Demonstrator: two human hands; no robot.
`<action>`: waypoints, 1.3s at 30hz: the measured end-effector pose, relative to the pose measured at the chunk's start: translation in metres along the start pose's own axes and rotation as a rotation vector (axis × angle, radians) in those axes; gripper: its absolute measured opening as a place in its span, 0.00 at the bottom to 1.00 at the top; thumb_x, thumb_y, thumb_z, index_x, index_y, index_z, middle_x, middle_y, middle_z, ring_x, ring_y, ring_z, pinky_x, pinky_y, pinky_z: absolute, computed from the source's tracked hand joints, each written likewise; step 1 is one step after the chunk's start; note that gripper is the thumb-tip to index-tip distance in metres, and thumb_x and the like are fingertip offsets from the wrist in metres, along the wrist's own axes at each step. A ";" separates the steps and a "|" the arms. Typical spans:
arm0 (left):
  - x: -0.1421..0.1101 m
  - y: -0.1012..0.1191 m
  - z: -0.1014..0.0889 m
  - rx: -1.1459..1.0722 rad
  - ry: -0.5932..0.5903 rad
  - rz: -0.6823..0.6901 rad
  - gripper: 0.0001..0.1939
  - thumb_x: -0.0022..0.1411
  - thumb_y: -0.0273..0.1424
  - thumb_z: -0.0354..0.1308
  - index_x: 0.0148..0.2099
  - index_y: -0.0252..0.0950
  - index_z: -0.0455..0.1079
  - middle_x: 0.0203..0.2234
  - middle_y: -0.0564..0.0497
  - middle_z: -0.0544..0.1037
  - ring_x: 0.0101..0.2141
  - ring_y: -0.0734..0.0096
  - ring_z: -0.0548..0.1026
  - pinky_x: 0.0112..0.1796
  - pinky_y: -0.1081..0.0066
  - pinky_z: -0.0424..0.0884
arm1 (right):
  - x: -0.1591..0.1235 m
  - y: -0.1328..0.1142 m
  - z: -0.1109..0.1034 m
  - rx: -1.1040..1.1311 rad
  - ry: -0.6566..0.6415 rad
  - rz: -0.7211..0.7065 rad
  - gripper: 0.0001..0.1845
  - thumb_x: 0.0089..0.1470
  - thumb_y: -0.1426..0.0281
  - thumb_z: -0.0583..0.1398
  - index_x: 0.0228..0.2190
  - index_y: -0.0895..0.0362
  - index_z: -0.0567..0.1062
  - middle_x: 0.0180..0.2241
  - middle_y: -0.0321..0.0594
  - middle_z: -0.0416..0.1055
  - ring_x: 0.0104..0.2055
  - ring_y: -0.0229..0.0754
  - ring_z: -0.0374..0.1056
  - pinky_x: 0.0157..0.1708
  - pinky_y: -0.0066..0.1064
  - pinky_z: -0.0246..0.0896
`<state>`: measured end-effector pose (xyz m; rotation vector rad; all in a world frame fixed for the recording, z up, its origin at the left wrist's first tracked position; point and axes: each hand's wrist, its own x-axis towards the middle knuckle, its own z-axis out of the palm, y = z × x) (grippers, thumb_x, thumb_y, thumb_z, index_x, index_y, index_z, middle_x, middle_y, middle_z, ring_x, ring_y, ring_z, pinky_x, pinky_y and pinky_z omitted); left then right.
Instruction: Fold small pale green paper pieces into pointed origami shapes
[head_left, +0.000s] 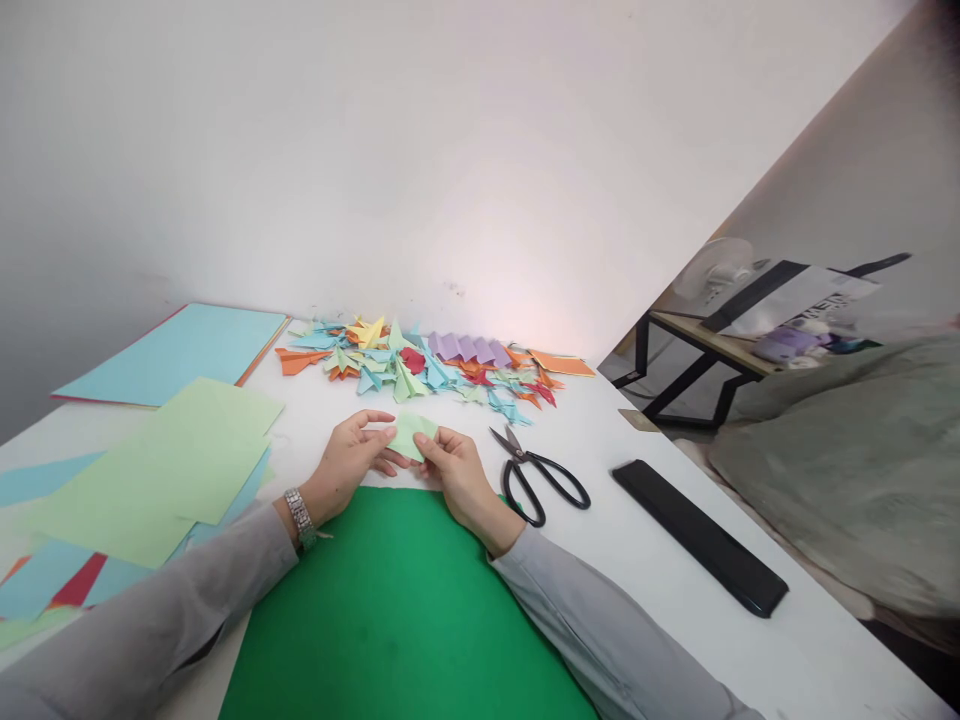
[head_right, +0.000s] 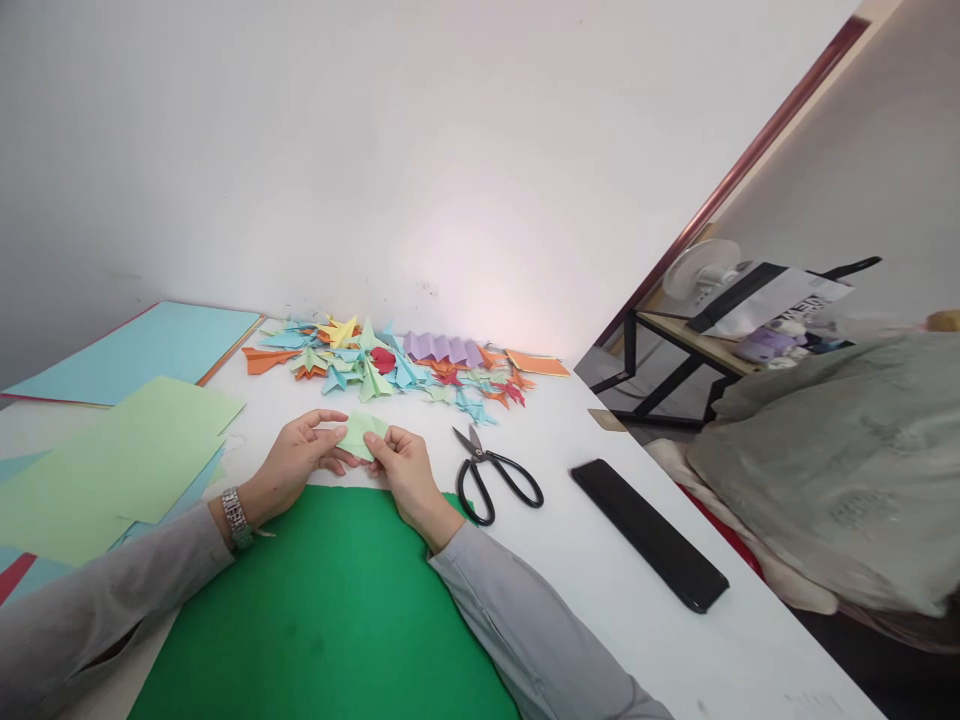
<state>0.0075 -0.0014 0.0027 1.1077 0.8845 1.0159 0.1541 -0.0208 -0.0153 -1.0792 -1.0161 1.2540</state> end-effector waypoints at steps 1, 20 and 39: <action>0.000 0.000 0.000 -0.026 0.011 0.000 0.21 0.50 0.38 0.62 0.42 0.33 0.62 0.19 0.51 0.76 0.24 0.65 0.78 0.23 0.72 0.71 | 0.000 0.000 0.000 -0.003 0.010 -0.007 0.19 0.38 0.57 0.66 0.15 0.57 0.66 0.13 0.31 0.65 0.15 0.33 0.57 0.18 0.26 0.49; 0.001 -0.003 -0.004 0.024 -0.034 0.071 0.24 0.44 0.32 0.66 0.43 0.33 0.61 0.19 0.52 0.77 0.22 0.71 0.75 0.25 0.74 0.67 | 0.002 0.002 0.000 0.068 -0.093 -0.031 0.14 0.41 0.60 0.66 0.23 0.59 0.75 0.20 0.35 0.70 0.19 0.34 0.61 0.21 0.28 0.58; 0.001 0.002 -0.005 -0.098 0.024 -0.030 0.22 0.41 0.30 0.68 0.40 0.29 0.68 0.17 0.53 0.75 0.21 0.74 0.73 0.26 0.74 0.67 | -0.002 0.000 -0.003 -0.055 -0.097 0.059 0.17 0.42 0.59 0.65 0.19 0.59 0.68 0.11 0.29 0.61 0.13 0.30 0.50 0.15 0.24 0.41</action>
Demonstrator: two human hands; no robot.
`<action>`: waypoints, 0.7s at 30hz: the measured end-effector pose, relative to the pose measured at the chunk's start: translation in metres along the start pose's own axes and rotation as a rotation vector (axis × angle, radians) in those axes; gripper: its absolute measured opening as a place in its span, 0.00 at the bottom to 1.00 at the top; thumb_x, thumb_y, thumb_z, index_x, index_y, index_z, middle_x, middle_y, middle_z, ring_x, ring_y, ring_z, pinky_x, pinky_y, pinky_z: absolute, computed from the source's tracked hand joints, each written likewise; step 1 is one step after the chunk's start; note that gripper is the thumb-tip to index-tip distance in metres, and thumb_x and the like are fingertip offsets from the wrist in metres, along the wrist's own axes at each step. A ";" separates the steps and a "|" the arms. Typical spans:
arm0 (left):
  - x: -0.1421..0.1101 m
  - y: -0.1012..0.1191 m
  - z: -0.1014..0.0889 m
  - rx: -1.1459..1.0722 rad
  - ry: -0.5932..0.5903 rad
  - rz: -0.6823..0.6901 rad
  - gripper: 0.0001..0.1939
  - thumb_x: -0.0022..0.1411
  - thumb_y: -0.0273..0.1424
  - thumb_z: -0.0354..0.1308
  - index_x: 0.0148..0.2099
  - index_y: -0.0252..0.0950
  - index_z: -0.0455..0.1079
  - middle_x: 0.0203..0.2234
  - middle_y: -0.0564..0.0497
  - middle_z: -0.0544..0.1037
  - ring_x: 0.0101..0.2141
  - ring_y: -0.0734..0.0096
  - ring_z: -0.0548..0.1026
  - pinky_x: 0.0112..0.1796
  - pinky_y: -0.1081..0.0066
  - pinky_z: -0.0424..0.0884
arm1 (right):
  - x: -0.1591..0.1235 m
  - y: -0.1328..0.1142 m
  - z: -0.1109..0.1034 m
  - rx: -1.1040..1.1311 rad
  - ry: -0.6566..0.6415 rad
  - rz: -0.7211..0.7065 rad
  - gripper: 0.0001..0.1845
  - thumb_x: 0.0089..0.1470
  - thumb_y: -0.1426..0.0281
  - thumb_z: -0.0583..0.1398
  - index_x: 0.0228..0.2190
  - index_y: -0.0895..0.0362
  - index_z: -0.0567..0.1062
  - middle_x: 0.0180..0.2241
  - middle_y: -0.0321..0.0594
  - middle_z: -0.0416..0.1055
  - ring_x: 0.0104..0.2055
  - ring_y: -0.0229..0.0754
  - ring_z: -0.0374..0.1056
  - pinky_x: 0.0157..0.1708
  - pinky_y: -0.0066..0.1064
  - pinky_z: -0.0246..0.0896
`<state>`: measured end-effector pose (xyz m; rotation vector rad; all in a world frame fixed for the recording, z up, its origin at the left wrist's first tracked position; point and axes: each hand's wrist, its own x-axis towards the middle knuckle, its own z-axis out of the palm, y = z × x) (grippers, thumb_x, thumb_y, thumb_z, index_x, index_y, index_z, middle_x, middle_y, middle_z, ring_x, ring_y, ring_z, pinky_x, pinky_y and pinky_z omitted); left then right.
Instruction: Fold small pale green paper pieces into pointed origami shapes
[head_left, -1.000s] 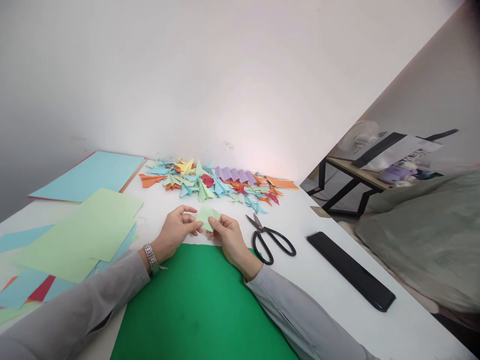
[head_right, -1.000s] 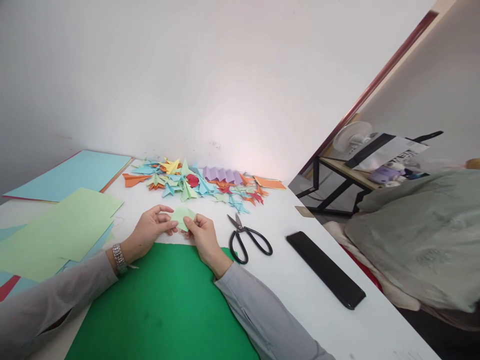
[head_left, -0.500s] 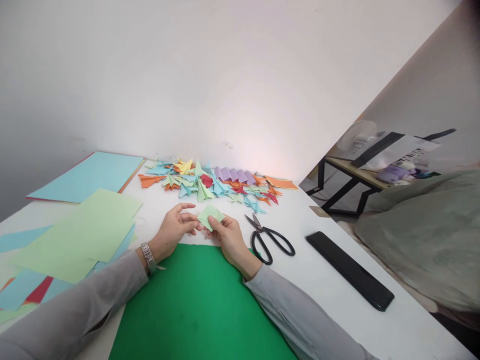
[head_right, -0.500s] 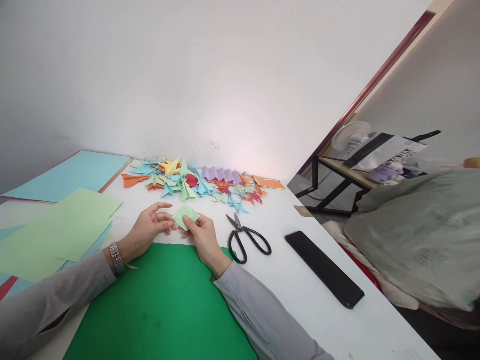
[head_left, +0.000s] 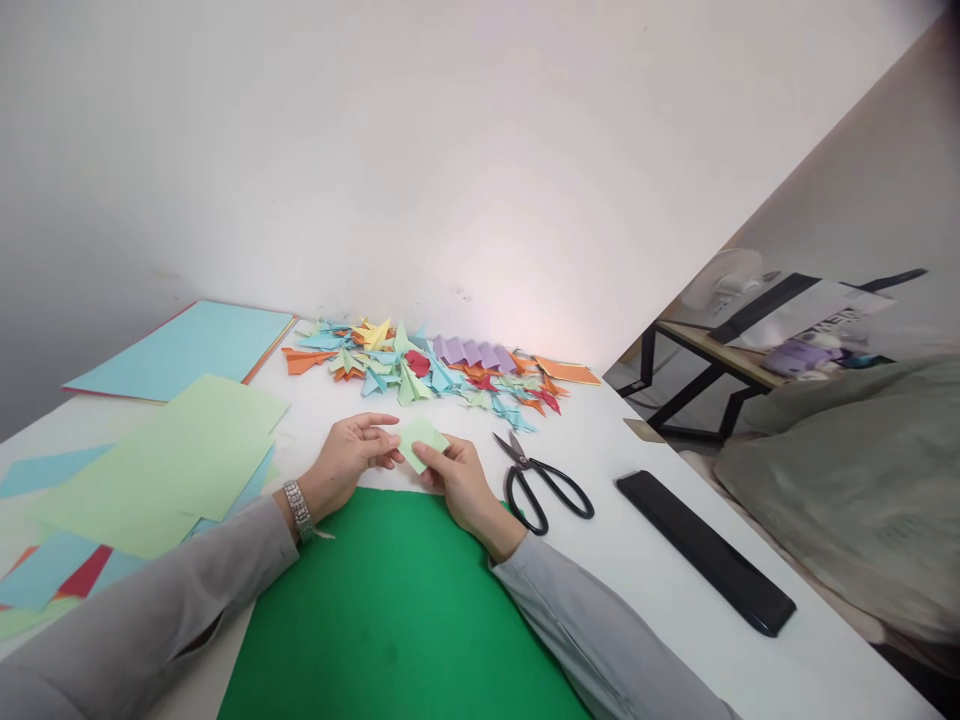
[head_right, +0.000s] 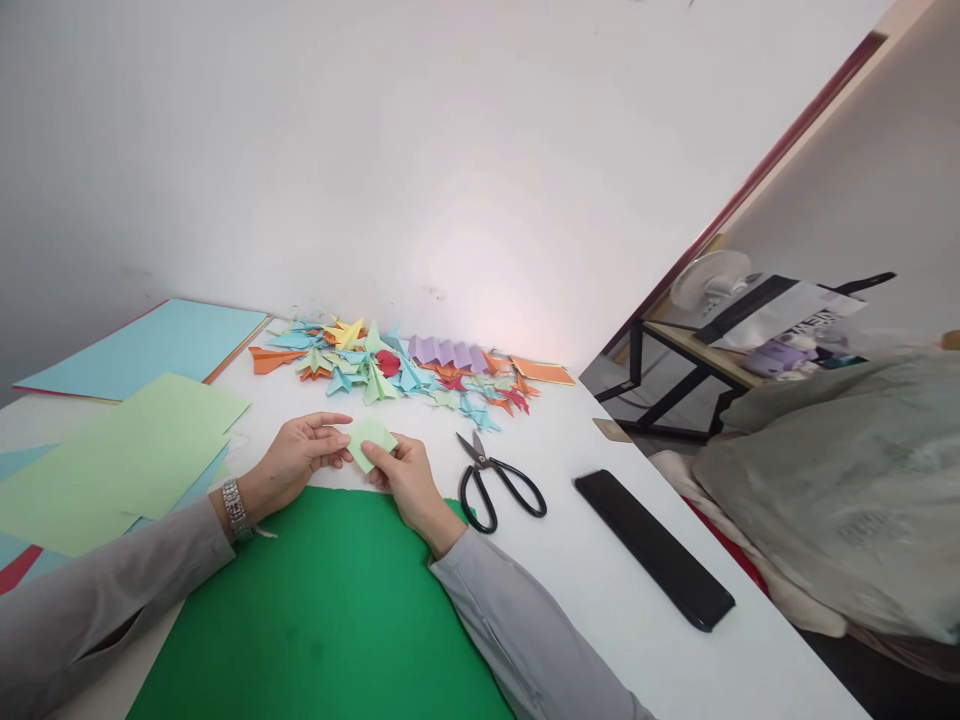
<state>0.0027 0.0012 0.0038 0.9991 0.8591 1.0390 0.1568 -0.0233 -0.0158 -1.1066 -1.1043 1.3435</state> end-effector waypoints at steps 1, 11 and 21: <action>0.000 0.001 0.000 -0.007 0.005 0.001 0.22 0.41 0.30 0.68 0.40 0.29 0.68 0.16 0.53 0.74 0.21 0.74 0.72 0.25 0.74 0.66 | 0.000 0.000 0.000 -0.009 -0.016 -0.008 0.18 0.42 0.58 0.64 0.18 0.58 0.68 0.11 0.28 0.60 0.13 0.30 0.49 0.15 0.25 0.40; 0.001 -0.003 -0.001 0.049 0.011 0.089 0.23 0.43 0.31 0.67 0.42 0.30 0.67 0.15 0.58 0.69 0.17 0.81 0.65 0.21 0.77 0.59 | -0.001 -0.005 0.006 -0.143 -0.096 -0.163 0.20 0.47 0.53 0.59 0.20 0.58 0.67 0.14 0.28 0.56 0.16 0.31 0.48 0.18 0.26 0.42; -0.001 -0.004 0.000 0.173 -0.024 0.143 0.19 0.43 0.29 0.66 0.39 0.32 0.68 0.17 0.59 0.68 0.19 0.81 0.65 0.23 0.77 0.62 | -0.003 -0.005 0.003 -0.105 -0.109 -0.026 0.16 0.43 0.57 0.64 0.24 0.59 0.72 0.16 0.33 0.67 0.16 0.32 0.57 0.18 0.25 0.50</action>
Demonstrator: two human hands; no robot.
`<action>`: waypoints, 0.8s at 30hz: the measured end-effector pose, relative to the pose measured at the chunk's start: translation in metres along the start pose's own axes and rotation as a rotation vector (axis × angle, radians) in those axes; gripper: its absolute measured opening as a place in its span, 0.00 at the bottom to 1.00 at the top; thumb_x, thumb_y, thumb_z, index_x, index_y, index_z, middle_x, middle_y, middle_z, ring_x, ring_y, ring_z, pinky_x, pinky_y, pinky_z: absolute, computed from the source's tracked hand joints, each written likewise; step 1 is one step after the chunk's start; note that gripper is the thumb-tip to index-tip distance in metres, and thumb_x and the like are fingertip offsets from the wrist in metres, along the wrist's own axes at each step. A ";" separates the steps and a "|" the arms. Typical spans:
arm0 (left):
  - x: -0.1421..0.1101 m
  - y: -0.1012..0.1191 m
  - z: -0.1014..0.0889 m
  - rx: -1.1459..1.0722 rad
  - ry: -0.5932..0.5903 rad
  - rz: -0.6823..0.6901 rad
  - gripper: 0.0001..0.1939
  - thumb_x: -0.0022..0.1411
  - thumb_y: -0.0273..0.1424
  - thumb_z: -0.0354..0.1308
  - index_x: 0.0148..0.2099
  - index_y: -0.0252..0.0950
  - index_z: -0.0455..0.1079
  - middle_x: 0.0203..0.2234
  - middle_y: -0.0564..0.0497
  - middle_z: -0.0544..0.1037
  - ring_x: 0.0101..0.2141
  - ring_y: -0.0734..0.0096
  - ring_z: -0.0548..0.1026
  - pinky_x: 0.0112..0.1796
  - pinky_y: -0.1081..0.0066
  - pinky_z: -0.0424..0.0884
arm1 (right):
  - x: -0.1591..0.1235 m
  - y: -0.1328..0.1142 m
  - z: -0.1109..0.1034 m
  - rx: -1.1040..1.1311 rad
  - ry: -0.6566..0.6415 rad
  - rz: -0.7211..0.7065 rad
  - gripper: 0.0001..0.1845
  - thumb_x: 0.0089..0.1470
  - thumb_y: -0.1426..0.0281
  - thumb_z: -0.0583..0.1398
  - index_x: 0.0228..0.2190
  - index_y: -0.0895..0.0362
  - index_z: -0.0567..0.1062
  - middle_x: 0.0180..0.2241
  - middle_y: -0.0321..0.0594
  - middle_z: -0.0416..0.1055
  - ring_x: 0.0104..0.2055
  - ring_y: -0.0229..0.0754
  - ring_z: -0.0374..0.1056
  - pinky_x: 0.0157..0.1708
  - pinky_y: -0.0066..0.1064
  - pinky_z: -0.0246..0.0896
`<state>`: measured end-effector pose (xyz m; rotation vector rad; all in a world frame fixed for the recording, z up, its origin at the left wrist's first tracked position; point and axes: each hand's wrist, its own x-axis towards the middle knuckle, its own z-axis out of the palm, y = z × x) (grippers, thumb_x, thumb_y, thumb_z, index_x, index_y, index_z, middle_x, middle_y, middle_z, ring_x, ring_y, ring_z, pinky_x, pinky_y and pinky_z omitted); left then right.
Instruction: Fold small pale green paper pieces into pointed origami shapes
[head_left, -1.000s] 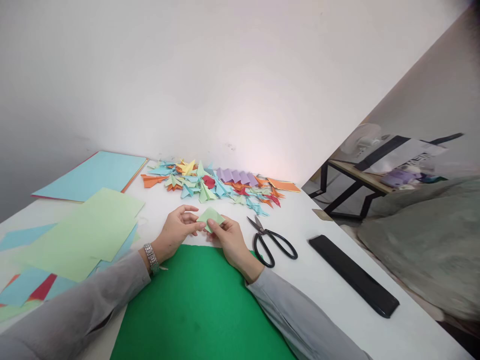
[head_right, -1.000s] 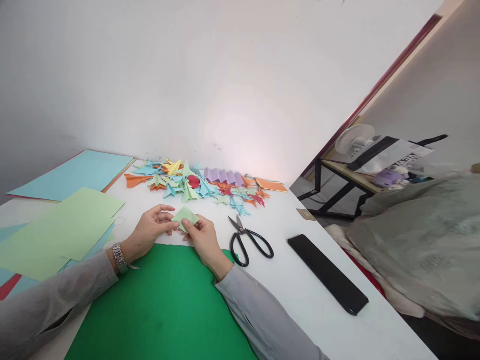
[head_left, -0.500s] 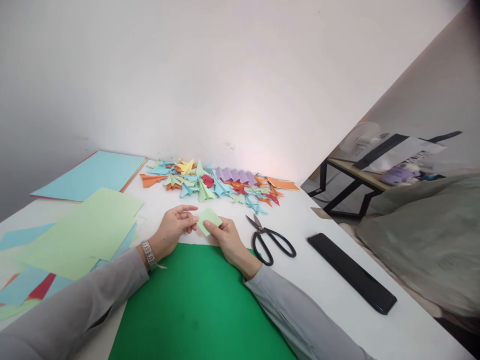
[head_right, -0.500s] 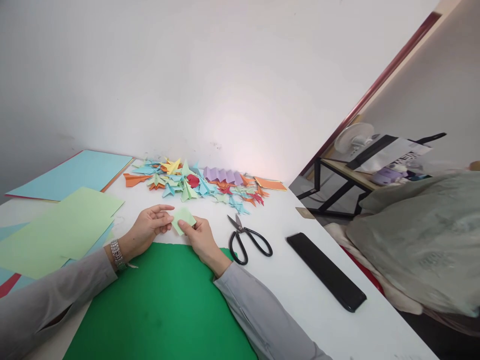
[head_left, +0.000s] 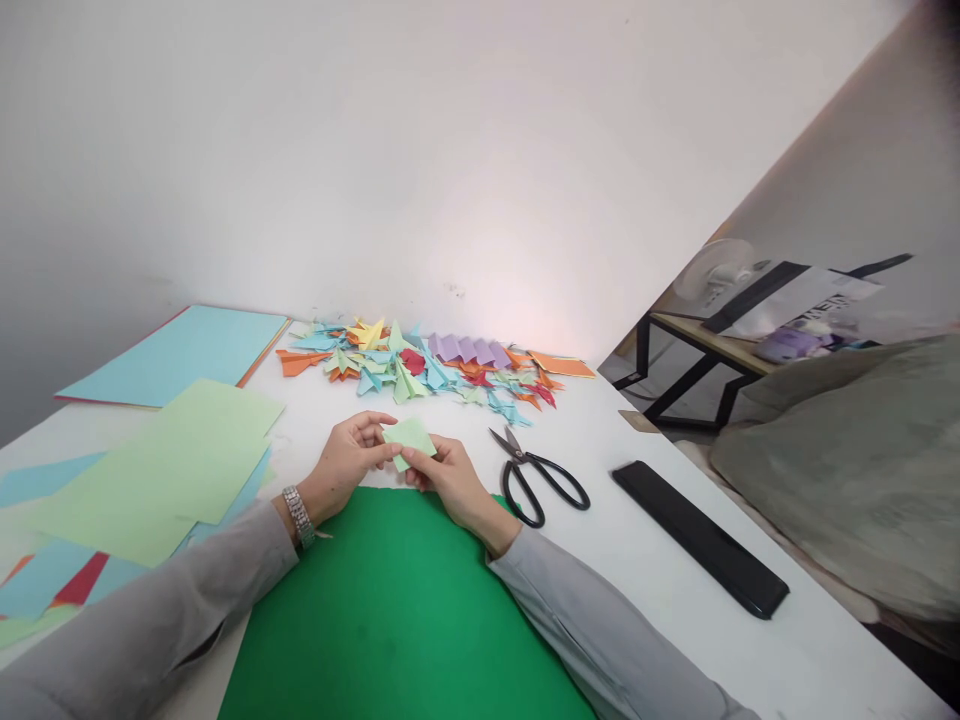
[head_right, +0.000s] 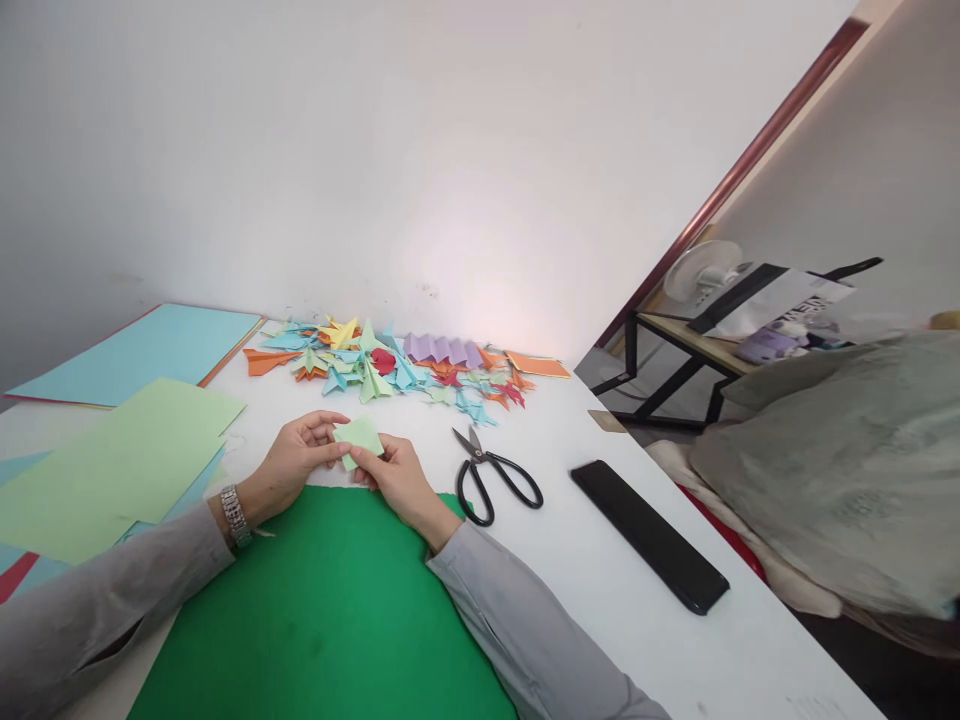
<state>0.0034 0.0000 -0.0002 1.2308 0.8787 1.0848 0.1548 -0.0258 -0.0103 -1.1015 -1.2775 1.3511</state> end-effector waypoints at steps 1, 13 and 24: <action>0.000 0.000 0.000 -0.004 0.006 0.005 0.19 0.43 0.29 0.66 0.39 0.32 0.68 0.18 0.59 0.69 0.19 0.80 0.66 0.24 0.76 0.63 | 0.000 0.000 0.000 0.013 -0.001 0.012 0.16 0.43 0.58 0.64 0.24 0.59 0.73 0.17 0.33 0.68 0.17 0.32 0.58 0.19 0.25 0.51; 0.004 -0.002 0.000 -0.111 0.035 -0.064 0.13 0.42 0.30 0.65 0.33 0.31 0.70 0.14 0.58 0.68 0.17 0.81 0.65 0.22 0.77 0.62 | 0.002 0.003 -0.004 -0.119 -0.148 -0.058 0.19 0.44 0.56 0.63 0.18 0.60 0.73 0.15 0.35 0.69 0.17 0.32 0.58 0.21 0.26 0.54; 0.003 0.005 0.004 -0.218 0.078 -0.066 0.17 0.45 0.36 0.65 0.35 0.32 0.69 0.20 0.54 0.73 0.20 0.78 0.69 0.23 0.76 0.65 | 0.003 0.004 -0.001 -0.085 -0.063 -0.047 0.22 0.47 0.54 0.60 0.18 0.60 0.74 0.15 0.35 0.68 0.17 0.32 0.57 0.19 0.25 0.52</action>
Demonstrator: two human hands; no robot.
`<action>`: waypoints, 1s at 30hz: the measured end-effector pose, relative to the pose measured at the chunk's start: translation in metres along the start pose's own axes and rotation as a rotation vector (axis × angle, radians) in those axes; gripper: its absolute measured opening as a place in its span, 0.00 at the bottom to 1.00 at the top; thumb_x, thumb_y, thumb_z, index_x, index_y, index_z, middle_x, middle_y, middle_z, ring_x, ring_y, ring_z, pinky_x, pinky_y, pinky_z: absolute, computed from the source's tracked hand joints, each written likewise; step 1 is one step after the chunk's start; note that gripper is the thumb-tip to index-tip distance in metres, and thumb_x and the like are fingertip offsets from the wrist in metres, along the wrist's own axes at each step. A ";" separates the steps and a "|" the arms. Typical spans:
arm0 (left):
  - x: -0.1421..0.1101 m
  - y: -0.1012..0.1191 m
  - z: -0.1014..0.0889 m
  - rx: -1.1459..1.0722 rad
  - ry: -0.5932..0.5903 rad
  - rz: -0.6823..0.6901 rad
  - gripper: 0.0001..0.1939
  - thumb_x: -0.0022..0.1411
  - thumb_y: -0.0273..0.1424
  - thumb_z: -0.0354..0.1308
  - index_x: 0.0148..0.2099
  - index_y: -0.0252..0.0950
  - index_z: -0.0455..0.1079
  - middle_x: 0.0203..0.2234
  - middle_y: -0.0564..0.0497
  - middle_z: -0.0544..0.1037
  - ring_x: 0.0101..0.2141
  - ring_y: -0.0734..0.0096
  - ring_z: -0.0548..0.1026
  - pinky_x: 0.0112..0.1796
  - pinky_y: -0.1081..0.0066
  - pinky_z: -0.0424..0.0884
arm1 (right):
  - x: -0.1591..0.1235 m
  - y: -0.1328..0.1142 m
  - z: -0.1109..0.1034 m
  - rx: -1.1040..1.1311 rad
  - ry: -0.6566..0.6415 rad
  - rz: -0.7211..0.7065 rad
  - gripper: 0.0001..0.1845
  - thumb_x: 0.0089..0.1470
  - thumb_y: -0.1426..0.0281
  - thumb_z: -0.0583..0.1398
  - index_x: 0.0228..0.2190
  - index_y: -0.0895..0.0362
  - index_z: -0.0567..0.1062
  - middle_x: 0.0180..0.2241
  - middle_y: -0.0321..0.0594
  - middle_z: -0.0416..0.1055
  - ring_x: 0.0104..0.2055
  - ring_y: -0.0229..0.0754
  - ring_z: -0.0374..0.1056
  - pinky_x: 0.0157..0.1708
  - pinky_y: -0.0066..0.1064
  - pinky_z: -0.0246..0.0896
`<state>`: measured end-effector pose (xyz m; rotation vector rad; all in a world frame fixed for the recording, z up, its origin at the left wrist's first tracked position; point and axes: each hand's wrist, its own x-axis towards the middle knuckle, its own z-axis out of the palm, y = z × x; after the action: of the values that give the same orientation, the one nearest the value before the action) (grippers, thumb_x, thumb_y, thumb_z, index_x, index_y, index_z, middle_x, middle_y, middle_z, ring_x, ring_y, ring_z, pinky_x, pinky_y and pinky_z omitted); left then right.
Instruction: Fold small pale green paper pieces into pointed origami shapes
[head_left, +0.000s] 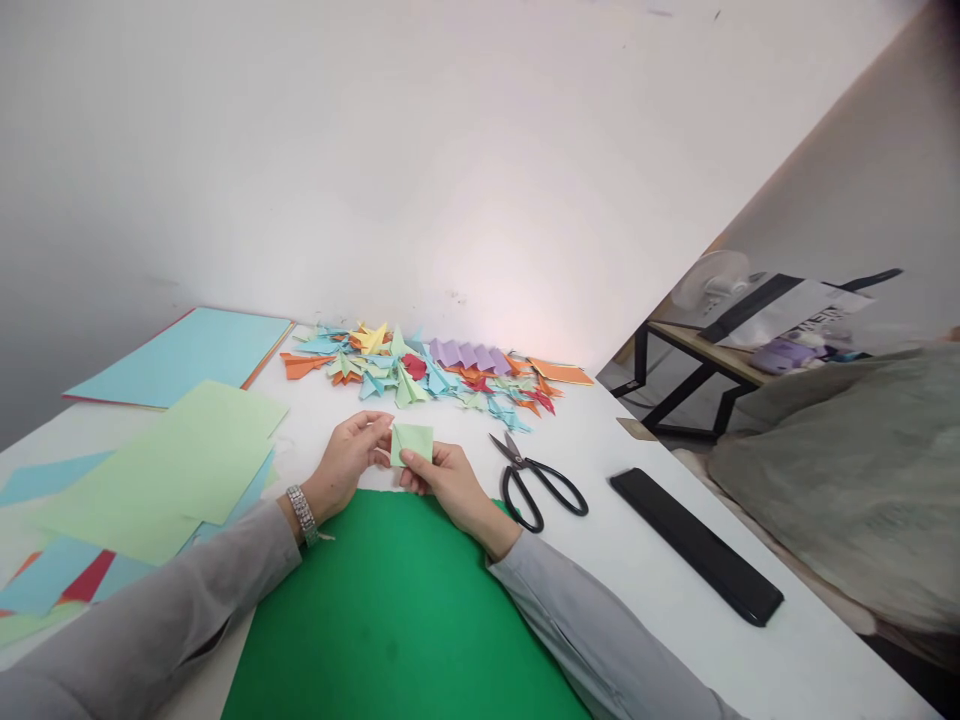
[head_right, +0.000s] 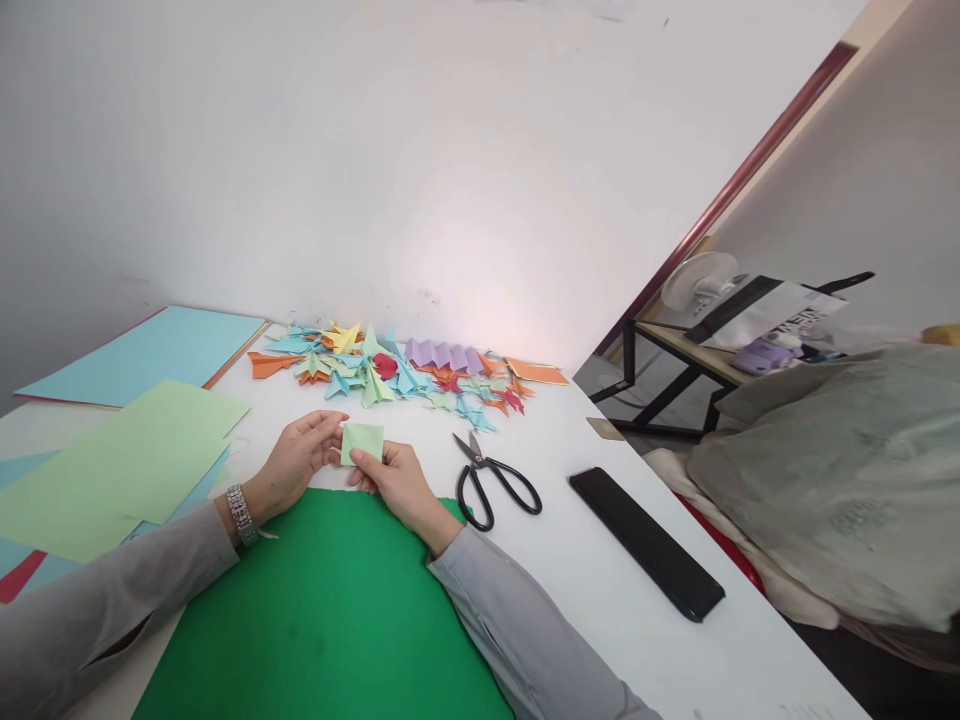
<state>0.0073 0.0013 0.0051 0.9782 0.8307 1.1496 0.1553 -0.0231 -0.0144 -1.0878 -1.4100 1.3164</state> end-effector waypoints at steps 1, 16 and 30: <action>-0.001 0.000 0.000 0.033 -0.024 0.005 0.16 0.43 0.35 0.66 0.34 0.31 0.69 0.20 0.54 0.73 0.20 0.79 0.68 0.23 0.76 0.66 | 0.000 0.000 0.000 0.002 0.006 -0.004 0.22 0.47 0.54 0.60 0.18 0.60 0.73 0.16 0.35 0.68 0.17 0.31 0.57 0.19 0.25 0.52; -0.001 -0.004 -0.002 0.104 -0.037 0.028 0.10 0.46 0.33 0.64 0.31 0.32 0.70 0.25 0.53 0.72 0.24 0.74 0.72 0.23 0.72 0.75 | -0.001 0.005 0.007 0.051 0.238 -0.137 0.18 0.47 0.62 0.62 0.34 0.53 0.58 0.29 0.30 0.61 0.23 0.32 0.64 0.12 0.20 0.58; -0.001 -0.003 -0.001 0.140 -0.042 0.038 0.09 0.46 0.33 0.63 0.28 0.31 0.71 0.23 0.52 0.73 0.24 0.74 0.72 0.24 0.73 0.73 | -0.006 0.001 0.008 -0.073 0.166 -0.124 0.11 0.48 0.62 0.61 0.31 0.54 0.67 0.15 0.29 0.63 0.18 0.36 0.64 0.15 0.24 0.56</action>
<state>0.0071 0.0000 0.0020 1.1344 0.8705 1.1109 0.1488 -0.0304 -0.0161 -1.1123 -1.3875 1.0690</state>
